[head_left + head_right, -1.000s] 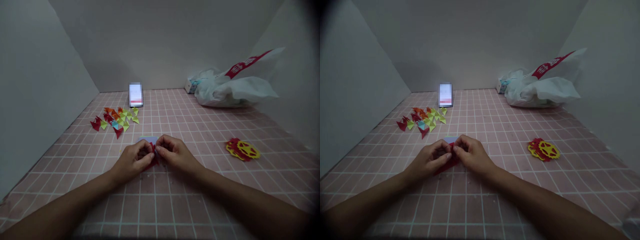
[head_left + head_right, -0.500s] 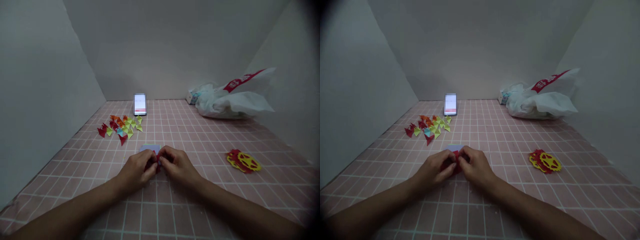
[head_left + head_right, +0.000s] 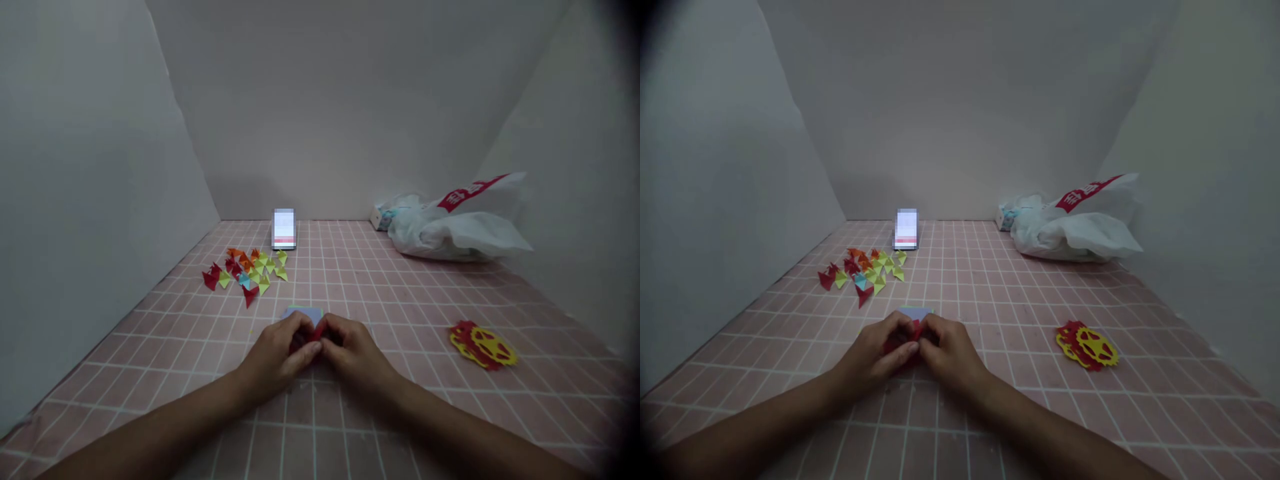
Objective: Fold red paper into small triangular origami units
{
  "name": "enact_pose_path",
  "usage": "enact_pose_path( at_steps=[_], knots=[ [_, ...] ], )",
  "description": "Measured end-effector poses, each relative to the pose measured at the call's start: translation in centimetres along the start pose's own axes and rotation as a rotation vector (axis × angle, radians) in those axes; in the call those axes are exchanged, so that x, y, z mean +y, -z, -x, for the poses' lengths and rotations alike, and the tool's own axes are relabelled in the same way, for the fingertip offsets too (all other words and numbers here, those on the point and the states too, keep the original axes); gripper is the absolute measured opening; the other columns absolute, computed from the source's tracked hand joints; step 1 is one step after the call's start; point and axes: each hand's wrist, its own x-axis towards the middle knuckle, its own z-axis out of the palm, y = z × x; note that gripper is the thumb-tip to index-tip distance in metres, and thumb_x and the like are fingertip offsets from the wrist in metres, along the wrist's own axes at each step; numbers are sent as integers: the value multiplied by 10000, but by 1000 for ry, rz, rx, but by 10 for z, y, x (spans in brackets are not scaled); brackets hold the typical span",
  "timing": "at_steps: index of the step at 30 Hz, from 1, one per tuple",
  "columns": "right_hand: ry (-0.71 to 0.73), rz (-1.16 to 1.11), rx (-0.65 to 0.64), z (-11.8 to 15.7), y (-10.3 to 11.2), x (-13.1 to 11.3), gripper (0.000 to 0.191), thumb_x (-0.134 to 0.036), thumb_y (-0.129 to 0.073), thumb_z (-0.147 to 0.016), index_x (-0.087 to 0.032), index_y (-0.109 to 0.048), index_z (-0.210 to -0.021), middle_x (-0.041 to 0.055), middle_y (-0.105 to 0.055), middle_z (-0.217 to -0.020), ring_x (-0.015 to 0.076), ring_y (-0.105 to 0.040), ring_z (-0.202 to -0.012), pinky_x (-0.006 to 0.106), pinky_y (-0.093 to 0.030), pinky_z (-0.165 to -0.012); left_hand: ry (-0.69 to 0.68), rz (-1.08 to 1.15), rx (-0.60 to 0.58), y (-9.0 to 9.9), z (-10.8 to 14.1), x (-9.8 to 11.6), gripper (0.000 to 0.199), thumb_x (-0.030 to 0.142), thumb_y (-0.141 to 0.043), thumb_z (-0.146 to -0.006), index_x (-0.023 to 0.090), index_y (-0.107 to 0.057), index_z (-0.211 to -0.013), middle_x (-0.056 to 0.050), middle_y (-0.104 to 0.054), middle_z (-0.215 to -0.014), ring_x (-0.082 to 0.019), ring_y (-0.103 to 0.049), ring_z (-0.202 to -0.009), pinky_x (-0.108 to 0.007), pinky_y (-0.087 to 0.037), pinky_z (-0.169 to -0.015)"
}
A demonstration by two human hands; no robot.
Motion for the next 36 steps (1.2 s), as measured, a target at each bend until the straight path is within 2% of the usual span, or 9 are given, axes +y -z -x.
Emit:
enact_pose_path(
  at_steps=[6, 9, 14, 18, 24, 28, 33, 36],
  knots=[
    [129, 220, 78, 5, -5, 0, 105, -91, -512, -799, -189, -524, -767, 17, -597, -759, 159, -527, -698, 288, -382, -656, 17, 116, 31, -2, 1, -4, 116, 258, -581, -904, 196, -561, -999, -45, -678, -929, -184, -649, -833, -320, -502, -773],
    [137, 191, 67, 5, -8, 2, 108, -92, -511, -806, -199, -505, -825, 17, -609, -782, 158, -543, -701, 283, -392, -655, 17, 145, 48, -3, 2, -3, 115, 270, -582, -902, 194, -566, -987, -51, -678, -926, -188, -647, -832, -326, -505, -770],
    [163, 193, 76, 6, -10, 6, 146, -70, -488, -791, -214, -469, -805, -1, -588, -749, 149, -538, -675, 270, -388, -629, 36, 177, 82, -7, 4, -1, 144, 278, -631, -861, 189, -574, -959, -49, -673, -892, -193, -645, -803, -327, -515, -752],
    [221, 273, 106, 8, -11, 7, 137, -74, -469, -824, -210, -488, -831, 18, -595, -776, 160, -546, -687, 283, -398, -642, 28, 208, 92, -9, 5, -4, 101, 226, -557, -887, 194, -562, -982, -57, -678, -918, -199, -659, -826, -330, -526, -768],
    [237, 238, 127, 8, -15, 6, 131, -91, -464, -846, -217, -466, -814, -4, -556, -707, 146, -519, -615, 261, -384, -585, -14, 43, 159, -9, 5, -5, 202, 94, -487, -824, 194, -560, -984, -64, -654, -949, -208, -641, -870, -349, -509, -810],
    [254, 207, 163, 9, -16, 5, 123, -102, -464, -858, -218, -475, -819, 2, -571, -728, 148, -541, -634, 260, -407, -601, 2, -22, 212, -7, 5, -4, 175, 103, -503, -840, 204, -559, -971, -44, -661, -904, -190, -645, -803, -316, -510, -752],
    [244, 166, 176, 9, -15, 3, 150, -74, -473, -826, -218, -502, -856, 2, -585, -751, 151, -563, -658, 263, -423, -620, -128, -112, 234, -4, 5, -2, 184, 75, -492, -840, 205, -585, -930, -40, -665, -848, -182, -649, -764, -295, -501, -714],
    [211, 171, 170, 10, -14, 4, 132, -87, -476, -837, -215, -505, -838, 10, -595, -753, 154, -569, -662, 270, -424, -628, -119, -77, 232, -4, 5, -2, 168, 88, -511, -852, 202, -587, -947, -41, -672, -864, -176, -653, -768, -285, -500, -713]
  ],
)
